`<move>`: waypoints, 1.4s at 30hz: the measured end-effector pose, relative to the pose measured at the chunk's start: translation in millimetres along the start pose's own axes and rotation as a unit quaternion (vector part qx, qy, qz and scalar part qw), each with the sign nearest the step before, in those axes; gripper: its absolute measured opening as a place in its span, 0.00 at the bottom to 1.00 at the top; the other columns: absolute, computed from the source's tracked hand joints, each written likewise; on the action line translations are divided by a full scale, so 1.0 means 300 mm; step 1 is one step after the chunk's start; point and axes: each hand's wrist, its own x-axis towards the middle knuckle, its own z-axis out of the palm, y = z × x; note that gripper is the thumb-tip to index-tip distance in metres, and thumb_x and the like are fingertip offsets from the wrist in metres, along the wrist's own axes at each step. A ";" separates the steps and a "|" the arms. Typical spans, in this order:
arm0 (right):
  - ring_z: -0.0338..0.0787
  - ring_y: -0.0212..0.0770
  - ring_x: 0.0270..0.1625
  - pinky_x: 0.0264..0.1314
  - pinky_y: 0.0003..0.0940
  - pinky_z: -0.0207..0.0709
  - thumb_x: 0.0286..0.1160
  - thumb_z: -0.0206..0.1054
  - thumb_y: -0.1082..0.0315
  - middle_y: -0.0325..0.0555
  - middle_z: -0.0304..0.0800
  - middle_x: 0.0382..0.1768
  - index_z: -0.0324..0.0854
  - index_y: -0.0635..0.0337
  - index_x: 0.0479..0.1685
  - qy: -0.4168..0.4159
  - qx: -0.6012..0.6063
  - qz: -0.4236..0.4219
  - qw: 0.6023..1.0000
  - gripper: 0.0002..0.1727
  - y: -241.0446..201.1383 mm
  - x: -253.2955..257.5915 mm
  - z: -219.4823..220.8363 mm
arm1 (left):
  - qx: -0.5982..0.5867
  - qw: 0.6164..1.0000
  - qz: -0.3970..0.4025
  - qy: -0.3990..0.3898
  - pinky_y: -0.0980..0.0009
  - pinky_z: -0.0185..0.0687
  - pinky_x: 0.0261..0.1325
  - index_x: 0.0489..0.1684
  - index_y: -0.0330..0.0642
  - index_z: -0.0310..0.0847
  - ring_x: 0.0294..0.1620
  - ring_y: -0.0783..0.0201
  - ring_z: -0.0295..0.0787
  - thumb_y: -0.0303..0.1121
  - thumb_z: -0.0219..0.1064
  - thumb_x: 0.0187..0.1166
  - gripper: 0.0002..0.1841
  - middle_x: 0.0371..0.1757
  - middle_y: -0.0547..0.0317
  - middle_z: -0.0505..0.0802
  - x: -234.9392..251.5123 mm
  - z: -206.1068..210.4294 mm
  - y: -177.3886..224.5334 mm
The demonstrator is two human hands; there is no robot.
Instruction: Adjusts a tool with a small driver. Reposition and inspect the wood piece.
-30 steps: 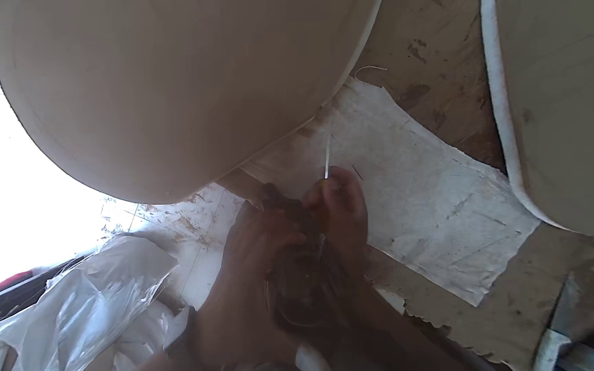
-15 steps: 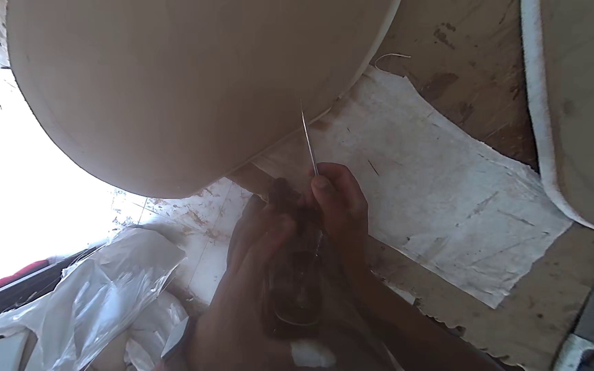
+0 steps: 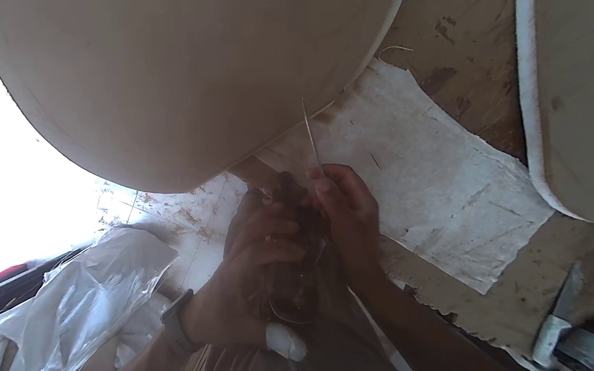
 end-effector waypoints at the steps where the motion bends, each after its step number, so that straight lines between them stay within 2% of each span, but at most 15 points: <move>1: 0.84 0.36 0.31 0.31 0.29 0.81 0.90 0.57 0.61 0.43 0.86 0.34 0.81 0.62 0.64 0.003 -0.005 -0.006 1.000 0.17 -0.023 -0.013 -0.028 | -0.005 1.000 0.002 -0.003 0.31 0.58 0.89 0.78 0.58 0.73 0.93 0.36 0.49 0.57 0.88 0.51 0.47 0.88 0.52 0.69 0.001 -0.005 -0.002; 3: 0.82 0.34 0.31 0.31 0.30 0.81 0.88 0.60 0.59 0.39 0.85 0.37 0.82 0.56 0.63 -0.003 -0.023 -0.032 0.999 0.16 -0.101 -0.061 -0.127 | -0.014 1.000 0.007 -0.007 0.31 0.60 0.88 0.78 0.57 0.73 0.93 0.36 0.50 0.57 0.88 0.51 0.47 0.88 0.52 0.69 0.004 -0.019 -0.005; 6: 0.81 0.32 0.29 0.26 0.27 0.77 0.84 0.64 0.54 0.36 0.85 0.42 0.85 0.46 0.58 -0.042 -0.129 -0.072 0.988 0.13 -0.228 -0.195 -0.316 | -0.007 1.000 0.025 0.000 0.33 0.60 0.89 0.76 0.56 0.74 0.92 0.37 0.53 0.60 0.87 0.50 0.47 0.86 0.51 0.72 0.012 -0.034 -0.014; 9: 0.89 0.33 0.37 0.35 0.33 0.86 0.83 0.65 0.51 0.37 0.90 0.42 0.87 0.43 0.64 -0.169 -0.303 -0.054 0.936 0.17 -0.336 -0.320 -0.452 | -0.019 0.999 0.047 0.009 0.32 0.57 0.89 0.76 0.55 0.73 0.91 0.36 0.53 0.63 0.84 0.53 0.47 0.84 0.49 0.73 0.021 -0.032 -0.031; 11: 0.91 0.34 0.40 0.39 0.33 0.87 0.81 0.68 0.57 0.40 0.92 0.44 0.87 0.42 0.68 -0.240 -0.361 -0.064 0.899 0.18 -0.385 -0.348 -0.477 | -0.030 0.998 0.061 0.015 0.31 0.58 0.88 0.76 0.53 0.73 0.91 0.36 0.53 0.65 0.81 0.55 0.47 0.84 0.48 0.72 0.025 -0.023 -0.047; 14: 0.92 0.37 0.41 0.39 0.35 0.88 0.78 0.71 0.65 0.44 0.93 0.46 0.87 0.42 0.70 -0.298 -0.379 -0.091 0.871 0.20 -0.413 -0.335 -0.470 | -0.039 0.996 0.080 0.025 0.31 0.59 0.87 0.77 0.52 0.72 0.90 0.35 0.55 0.67 0.78 0.57 0.47 0.83 0.46 0.73 0.024 -0.003 -0.066; 20: 0.90 0.34 0.39 0.32 0.32 0.83 0.81 0.68 0.60 0.38 0.92 0.49 0.83 0.31 0.75 -0.361 -0.445 -0.124 0.810 0.23 -0.401 -0.234 -0.443 | -0.055 0.987 0.125 0.083 0.30 0.54 0.89 0.79 0.54 0.71 0.88 0.35 0.59 0.70 0.74 0.58 0.47 0.81 0.49 0.77 -0.006 0.037 -0.118; 26: 0.89 0.37 0.36 0.29 0.34 0.80 0.82 0.67 0.61 0.41 0.91 0.47 0.83 0.34 0.73 -0.417 -0.453 -0.149 0.774 0.21 -0.410 -0.130 -0.409 | -0.057 0.989 0.115 0.073 0.29 0.54 0.88 0.80 0.54 0.70 0.88 0.34 0.59 0.67 0.76 0.59 0.47 0.81 0.50 0.77 0.002 0.078 -0.109; 30: 0.86 0.32 0.32 0.26 0.30 0.77 0.82 0.66 0.63 0.36 0.89 0.40 0.89 0.37 0.64 -0.437 -0.424 -0.199 0.768 0.16 -0.379 -0.054 -0.424 | -0.041 0.991 0.109 0.069 0.29 0.57 0.87 0.78 0.53 0.73 0.87 0.34 0.61 0.65 0.81 0.54 0.47 0.79 0.49 0.78 0.017 0.111 -0.099; 32: 0.82 0.33 0.25 0.19 0.31 0.71 0.84 0.64 0.62 0.36 0.87 0.35 0.90 0.39 0.62 -0.454 -0.438 -0.176 0.756 0.14 -0.413 -0.047 -0.420 | -0.035 0.991 0.106 0.067 0.30 0.59 0.87 0.78 0.53 0.73 0.87 0.34 0.61 0.64 0.82 0.53 0.48 0.80 0.49 0.78 0.024 0.122 -0.098; 33: 0.80 0.38 0.22 0.17 0.36 0.69 0.86 0.62 0.63 0.40 0.86 0.33 0.88 0.43 0.64 -0.470 -0.458 -0.143 0.741 0.15 -0.455 -0.059 -0.409 | -0.033 0.992 0.103 0.068 0.31 0.59 0.87 0.77 0.54 0.73 0.87 0.35 0.61 0.65 0.82 0.53 0.48 0.80 0.49 0.78 0.026 0.127 -0.098; 35: 0.80 0.51 0.22 0.18 0.46 0.70 0.90 0.54 0.69 0.53 0.83 0.35 0.79 0.56 0.74 -0.506 -0.492 -0.092 0.703 0.19 -0.539 -0.101 -0.379 | -0.023 0.992 0.099 0.070 0.32 0.61 0.86 0.76 0.54 0.75 0.87 0.35 0.61 0.66 0.81 0.54 0.46 0.80 0.49 0.78 0.032 0.137 -0.093; 37: 0.79 0.54 0.23 0.20 0.47 0.70 0.90 0.51 0.72 0.57 0.82 0.36 0.75 0.62 0.77 -0.505 -0.507 -0.069 0.695 0.20 -0.581 -0.143 -0.359 | -0.016 0.993 0.094 0.066 0.32 0.61 0.87 0.75 0.54 0.76 0.88 0.35 0.60 0.65 0.81 0.54 0.45 0.81 0.49 0.77 0.042 0.153 -0.086; 39: 0.80 0.55 0.23 0.20 0.47 0.71 0.88 0.52 0.73 0.57 0.82 0.37 0.76 0.64 0.73 -0.483 -0.516 -0.056 0.705 0.19 -0.594 -0.170 -0.354 | -0.015 0.994 0.094 0.063 0.33 0.60 0.87 0.75 0.54 0.76 0.88 0.36 0.59 0.64 0.82 0.54 0.45 0.81 0.50 0.76 0.055 0.170 -0.085; 42: 0.84 0.52 0.27 0.22 0.46 0.75 0.87 0.57 0.69 0.53 0.87 0.43 0.81 0.57 0.66 -0.463 -0.523 -0.076 0.712 0.15 -0.558 -0.172 -0.395 | -0.004 0.994 0.097 0.055 0.33 0.61 0.87 0.77 0.54 0.74 0.88 0.36 0.58 0.64 0.81 0.55 0.46 0.82 0.50 0.75 0.060 0.177 -0.087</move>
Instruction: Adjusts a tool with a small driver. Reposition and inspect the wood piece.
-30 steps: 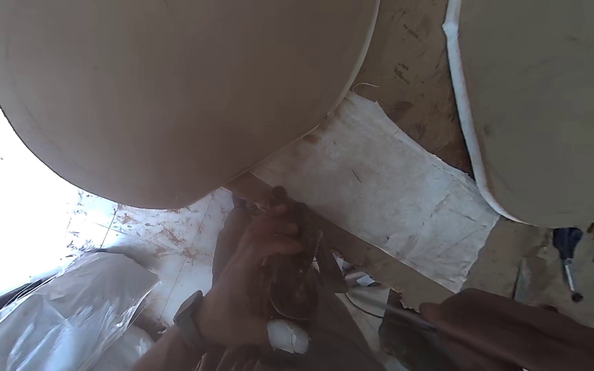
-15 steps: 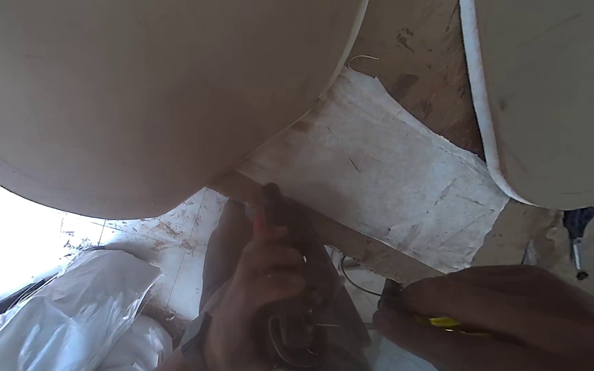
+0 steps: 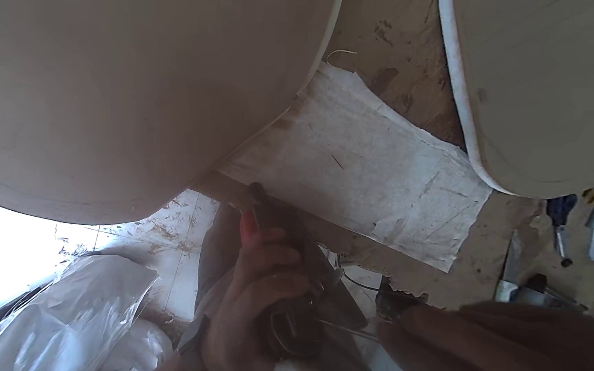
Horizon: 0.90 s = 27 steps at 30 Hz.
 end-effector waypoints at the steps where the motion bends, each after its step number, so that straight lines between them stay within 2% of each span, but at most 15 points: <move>1: 0.85 0.48 0.29 0.23 0.44 0.75 0.86 0.58 0.68 0.50 0.88 0.44 0.84 0.54 0.62 0.017 -0.014 -0.032 0.999 0.13 0.044 0.005 0.006 | 0.002 1.000 0.000 -0.004 0.32 0.60 0.87 0.76 0.54 0.74 0.88 0.36 0.58 0.65 0.80 0.55 0.46 0.82 0.50 0.75 0.000 0.003 0.000; 3: 0.87 0.36 0.33 0.26 0.33 0.79 0.86 0.62 0.60 0.37 0.89 0.41 0.87 0.46 0.51 0.083 -0.064 -0.117 0.988 0.09 0.157 0.043 0.025 | 0.005 1.000 -0.001 -0.008 0.32 0.58 0.88 0.76 0.53 0.75 0.89 0.36 0.57 0.66 0.79 0.57 0.45 0.82 0.50 0.76 -0.002 0.013 0.004; 4: 0.84 0.32 0.31 0.24 0.29 0.75 0.85 0.63 0.56 0.33 0.86 0.36 0.86 0.44 0.45 0.113 -0.084 -0.157 0.978 0.08 0.202 0.077 0.031 | 0.006 1.000 0.001 -0.007 0.32 0.57 0.88 0.76 0.52 0.76 0.89 0.36 0.57 0.66 0.79 0.58 0.45 0.82 0.50 0.76 -0.002 0.018 0.004; 7: 0.78 0.30 0.24 0.20 0.27 0.68 0.83 0.64 0.55 0.29 0.80 0.29 0.84 0.43 0.43 0.121 -0.101 -0.208 0.965 0.07 0.233 0.151 0.015 | 0.003 1.000 0.005 -0.003 0.32 0.60 0.88 0.77 0.53 0.74 0.89 0.35 0.57 0.64 0.81 0.56 0.46 0.82 0.50 0.76 -0.010 0.007 0.002; 9: 0.76 0.33 0.22 0.19 0.29 0.66 0.85 0.61 0.57 0.32 0.78 0.26 0.82 0.44 0.43 0.119 -0.106 -0.187 0.969 0.07 0.184 0.150 0.017 | 0.001 1.000 0.007 -0.001 0.32 0.61 0.87 0.77 0.53 0.73 0.88 0.35 0.58 0.63 0.82 0.56 0.46 0.82 0.50 0.76 -0.019 -0.004 0.002; 11: 0.73 0.38 0.19 0.16 0.34 0.62 0.86 0.59 0.59 0.36 0.74 0.22 0.79 0.49 0.39 0.102 -0.112 -0.128 0.980 0.08 0.101 0.126 0.013 | -0.001 1.000 0.012 0.002 0.32 0.60 0.87 0.77 0.54 0.73 0.88 0.36 0.59 0.63 0.81 0.57 0.45 0.82 0.51 0.76 -0.022 -0.005 -0.001; 15: 0.74 0.48 0.18 0.16 0.42 0.61 0.88 0.58 0.60 0.47 0.75 0.24 0.76 0.56 0.41 0.046 -0.105 -0.006 0.993 0.10 -0.020 0.078 0.001 | -0.008 1.000 0.010 0.006 0.32 0.60 0.87 0.77 0.54 0.73 0.89 0.36 0.56 0.63 0.79 0.60 0.44 0.83 0.50 0.74 -0.027 0.008 -0.005; 24: 0.73 0.50 0.17 0.14 0.42 0.60 0.88 0.55 0.64 0.49 0.74 0.24 0.76 0.58 0.42 0.033 -0.120 0.078 0.989 0.09 -0.170 0.066 0.028 | 0.001 0.999 0.042 -0.011 0.32 0.55 0.89 0.82 0.54 0.71 0.89 0.38 0.57 0.66 0.73 0.66 0.43 0.82 0.53 0.76 -0.035 -0.020 -0.019; 27: 0.74 0.47 0.17 0.14 0.41 0.61 0.88 0.56 0.63 0.47 0.74 0.24 0.76 0.56 0.40 0.049 -0.130 0.087 0.987 0.09 -0.190 0.058 0.048 | -0.003 0.999 0.044 -0.019 0.33 0.53 0.90 0.83 0.53 0.70 0.90 0.39 0.56 0.67 0.71 0.67 0.44 0.83 0.52 0.74 -0.037 -0.023 -0.014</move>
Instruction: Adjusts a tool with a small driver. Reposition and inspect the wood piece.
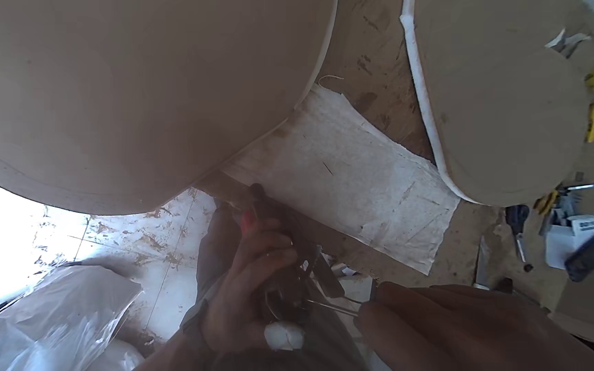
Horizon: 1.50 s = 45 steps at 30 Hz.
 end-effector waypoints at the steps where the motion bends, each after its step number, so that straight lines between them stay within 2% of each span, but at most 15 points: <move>1: 0.74 0.46 0.17 0.14 0.40 0.61 0.88 0.57 0.61 0.45 0.74 0.23 0.77 0.55 0.38 0.015 -0.004 -0.003 1.000 0.10 0.008 0.001 0.008 | 0.001 1.000 -0.001 -0.002 0.32 0.53 0.90 0.83 0.53 0.70 0.90 0.39 0.56 0.67 0.71 0.67 0.44 0.83 0.53 0.75 0.003 -0.004 0.002; 5: 0.74 0.35 0.18 0.13 0.32 0.63 0.87 0.58 0.52 0.34 0.72 0.22 0.78 0.46 0.35 0.094 -0.040 -0.063 0.993 0.13 0.106 -0.011 0.053 | 0.012 1.000 -0.018 -0.002 0.33 0.56 0.89 0.79 0.52 0.73 0.90 0.40 0.57 0.66 0.73 0.65 0.43 0.82 0.52 0.76 0.012 0.002 0.017; 7: 0.76 0.33 0.20 0.15 0.31 0.66 0.84 0.60 0.50 0.32 0.75 0.23 0.80 0.44 0.33 0.123 -0.033 -0.072 0.989 0.13 0.171 -0.051 0.030 | 0.009 1.000 -0.011 0.000 0.34 0.57 0.89 0.79 0.51 0.73 0.90 0.40 0.57 0.65 0.73 0.65 0.43 0.82 0.51 0.76 0.020 0.005 0.012; 9: 0.81 0.33 0.23 0.19 0.33 0.72 0.83 0.62 0.49 0.33 0.81 0.24 0.84 0.45 0.33 0.107 -0.006 -0.063 0.992 0.14 0.228 -0.115 -0.013 | 0.003 1.000 -0.011 0.003 0.33 0.57 0.89 0.79 0.51 0.72 0.89 0.39 0.58 0.65 0.74 0.64 0.43 0.82 0.51 0.75 0.019 -0.001 0.009; 12: 0.88 0.41 0.30 0.28 0.40 0.80 0.82 0.68 0.52 0.42 0.88 0.32 0.90 0.51 0.43 0.044 0.058 -0.039 0.997 0.13 0.241 -0.172 -0.026 | -0.008 1.000 -0.016 0.003 0.31 0.53 0.90 0.78 0.51 0.73 0.90 0.37 0.56 0.65 0.76 0.61 0.44 0.82 0.50 0.75 0.018 -0.013 0.008; 15: 0.90 0.45 0.36 0.35 0.43 0.82 0.79 0.72 0.59 0.46 0.91 0.37 0.92 0.51 0.51 0.066 0.081 -0.031 0.994 0.10 0.250 -0.175 -0.026 | -0.003 1.000 -0.010 0.002 0.31 0.53 0.90 0.76 0.51 0.75 0.89 0.38 0.59 0.68 0.77 0.57 0.46 0.80 0.50 0.78 0.030 -0.008 -0.008; 18: 0.88 0.47 0.36 0.33 0.45 0.81 0.77 0.71 0.65 0.48 0.90 0.39 0.92 0.47 0.59 0.080 0.074 -0.031 0.994 0.14 0.286 -0.151 -0.050 | 0.006 1.000 -0.002 0.001 0.31 0.56 0.89 0.77 0.52 0.75 0.87 0.37 0.61 0.70 0.79 0.52 0.49 0.79 0.50 0.79 0.035 -0.011 -0.021; 23: 0.86 0.51 0.34 0.29 0.45 0.78 0.81 0.67 0.70 0.52 0.88 0.40 0.87 0.50 0.69 0.012 0.110 -0.057 0.992 0.19 0.299 -0.089 -0.112 | -0.008 0.999 -0.032 0.010 0.30 0.60 0.86 0.77 0.55 0.74 0.87 0.35 0.62 0.66 0.83 0.48 0.50 0.80 0.49 0.78 0.027 -0.006 -0.010; 28: 0.86 0.51 0.33 0.29 0.44 0.78 0.81 0.69 0.69 0.54 0.88 0.38 0.88 0.56 0.66 -0.014 0.111 -0.078 0.991 0.16 0.313 -0.030 -0.162 | 0.004 0.998 -0.046 0.031 0.30 0.62 0.86 0.77 0.55 0.74 0.86 0.34 0.62 0.65 0.83 0.47 0.50 0.79 0.49 0.79 0.041 0.024 0.001; 30: 0.86 0.51 0.33 0.30 0.44 0.78 0.82 0.67 0.69 0.54 0.88 0.40 0.86 0.56 0.68 -0.012 0.091 -0.110 0.990 0.17 0.328 -0.011 -0.158 | 0.006 0.998 -0.043 0.034 0.30 0.61 0.86 0.76 0.54 0.74 0.86 0.35 0.62 0.66 0.82 0.49 0.49 0.79 0.49 0.79 0.050 0.035 -0.004; 34: 0.80 0.50 0.29 0.25 0.43 0.69 0.84 0.60 0.73 0.52 0.84 0.38 0.85 0.59 0.66 -0.010 0.067 -0.182 0.981 0.16 0.356 0.042 -0.137 | 0.003 0.999 -0.041 0.036 0.29 0.58 0.87 0.76 0.53 0.75 0.87 0.34 0.61 0.67 0.81 0.50 0.49 0.80 0.49 0.78 0.061 0.050 -0.013; 39: 0.83 0.48 0.31 0.29 0.42 0.75 0.81 0.68 0.67 0.51 0.86 0.36 0.89 0.59 0.58 -0.023 0.095 -0.149 0.984 0.12 0.363 0.074 -0.187 | 0.005 0.998 -0.035 0.050 0.30 0.60 0.87 0.76 0.52 0.76 0.87 0.34 0.62 0.68 0.79 0.52 0.48 0.79 0.48 0.79 0.050 0.056 -0.017; 45: 0.80 0.46 0.30 0.26 0.40 0.69 0.84 0.62 0.71 0.49 0.85 0.38 0.88 0.56 0.61 0.001 0.063 -0.200 0.978 0.14 0.393 0.102 -0.132 | -0.007 0.997 -0.030 0.065 0.31 0.61 0.86 0.74 0.51 0.77 0.86 0.35 0.64 0.70 0.79 0.50 0.49 0.78 0.48 0.80 0.052 0.075 -0.029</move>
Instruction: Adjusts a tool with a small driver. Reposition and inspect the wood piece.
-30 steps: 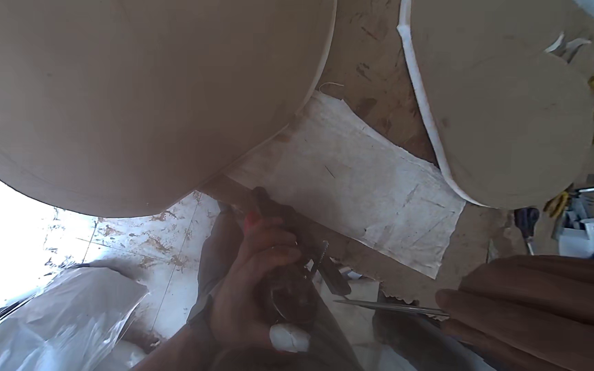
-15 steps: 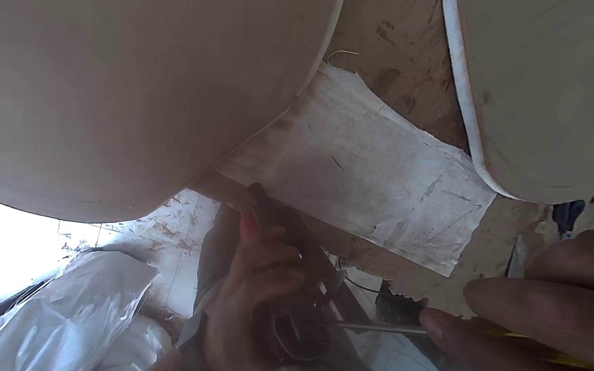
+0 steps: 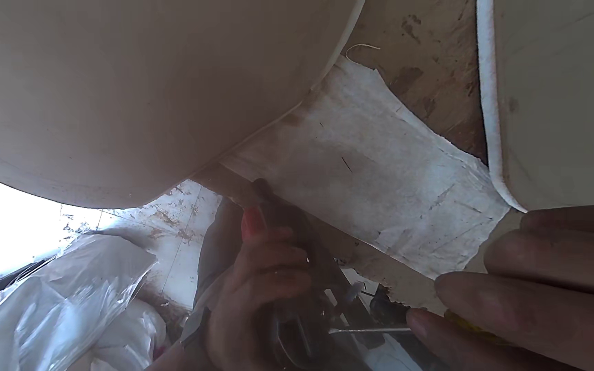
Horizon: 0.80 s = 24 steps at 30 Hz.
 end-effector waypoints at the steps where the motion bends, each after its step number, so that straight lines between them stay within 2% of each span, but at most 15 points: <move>1: 0.81 0.46 0.30 0.26 0.40 0.71 0.83 0.63 0.70 0.49 0.85 0.38 0.89 0.55 0.59 0.006 0.007 0.002 1.000 0.13 0.005 0.001 0.006 | 0.001 1.000 0.001 0.002 0.31 0.61 0.86 0.74 0.50 0.78 0.86 0.35 0.64 0.70 0.79 0.50 0.49 0.78 0.48 0.80 -0.002 0.001 -0.002; 7: 0.80 0.39 0.24 0.20 0.34 0.70 0.81 0.66 0.67 0.41 0.82 0.26 0.94 0.54 0.46 0.012 0.057 0.022 0.998 0.09 0.040 0.015 0.025 | 0.005 1.000 0.006 -0.006 0.31 0.58 0.87 0.73 0.50 0.78 0.86 0.35 0.63 0.69 0.79 0.51 0.48 0.78 0.49 0.80 0.002 0.009 -0.007; 10: 0.78 0.30 0.22 0.18 0.28 0.69 0.79 0.67 0.62 0.30 0.80 0.22 0.95 0.45 0.38 0.018 0.049 -0.017 0.998 0.09 0.099 0.029 0.046 | 0.015 1.000 0.008 -0.010 0.31 0.58 0.88 0.74 0.52 0.77 0.86 0.35 0.63 0.69 0.80 0.49 0.49 0.79 0.50 0.80 0.003 0.013 -0.005; 11: 0.78 0.27 0.23 0.19 0.26 0.69 0.79 0.68 0.60 0.27 0.79 0.22 0.95 0.42 0.37 0.020 0.039 -0.044 0.998 0.09 0.125 0.038 0.048 | 0.017 1.000 0.008 -0.011 0.30 0.58 0.87 0.74 0.52 0.77 0.86 0.35 0.63 0.69 0.81 0.49 0.49 0.79 0.49 0.80 0.003 0.014 -0.005; 12: 0.78 0.26 0.24 0.20 0.26 0.70 0.79 0.67 0.61 0.26 0.79 0.24 0.95 0.41 0.40 0.015 0.031 -0.080 0.996 0.09 0.152 0.046 0.047 | 0.016 1.000 0.009 -0.010 0.31 0.58 0.87 0.74 0.52 0.77 0.86 0.35 0.63 0.70 0.80 0.48 0.49 0.79 0.49 0.80 0.003 0.015 -0.007; 14: 0.78 0.27 0.26 0.22 0.26 0.70 0.79 0.65 0.63 0.27 0.80 0.27 0.94 0.43 0.45 0.015 0.029 -0.131 0.991 0.10 0.189 0.060 0.050 | 0.013 1.000 0.011 -0.008 0.31 0.59 0.87 0.73 0.52 0.78 0.86 0.36 0.63 0.70 0.80 0.49 0.48 0.78 0.49 0.80 0.002 0.017 -0.009; 18: 0.81 0.22 0.28 0.25 0.22 0.74 0.79 0.66 0.54 0.23 0.83 0.29 0.89 0.39 0.45 0.037 0.065 -0.109 0.991 0.08 0.208 0.083 0.072 | 0.014 1.000 0.008 -0.006 0.32 0.59 0.87 0.73 0.52 0.78 0.86 0.35 0.64 0.70 0.79 0.51 0.48 0.78 0.50 0.81 -0.001 0.017 -0.007; 21: 0.82 0.21 0.28 0.25 0.21 0.76 0.80 0.66 0.55 0.22 0.83 0.28 0.87 0.41 0.42 0.034 0.080 -0.115 0.990 0.06 0.210 0.096 0.073 | 0.012 1.000 0.001 -0.003 0.32 0.60 0.87 0.74 0.53 0.78 0.85 0.36 0.64 0.70 0.79 0.50 0.48 0.78 0.50 0.81 -0.006 0.015 -0.005; 24: 0.81 0.22 0.27 0.23 0.22 0.73 0.79 0.66 0.57 0.23 0.81 0.26 0.87 0.42 0.35 0.050 0.090 -0.114 0.988 0.07 0.191 0.091 0.091 | 0.015 1.000 0.008 -0.007 0.33 0.61 0.86 0.74 0.53 0.78 0.85 0.36 0.65 0.70 0.79 0.52 0.47 0.78 0.51 0.81 -0.013 0.012 -0.009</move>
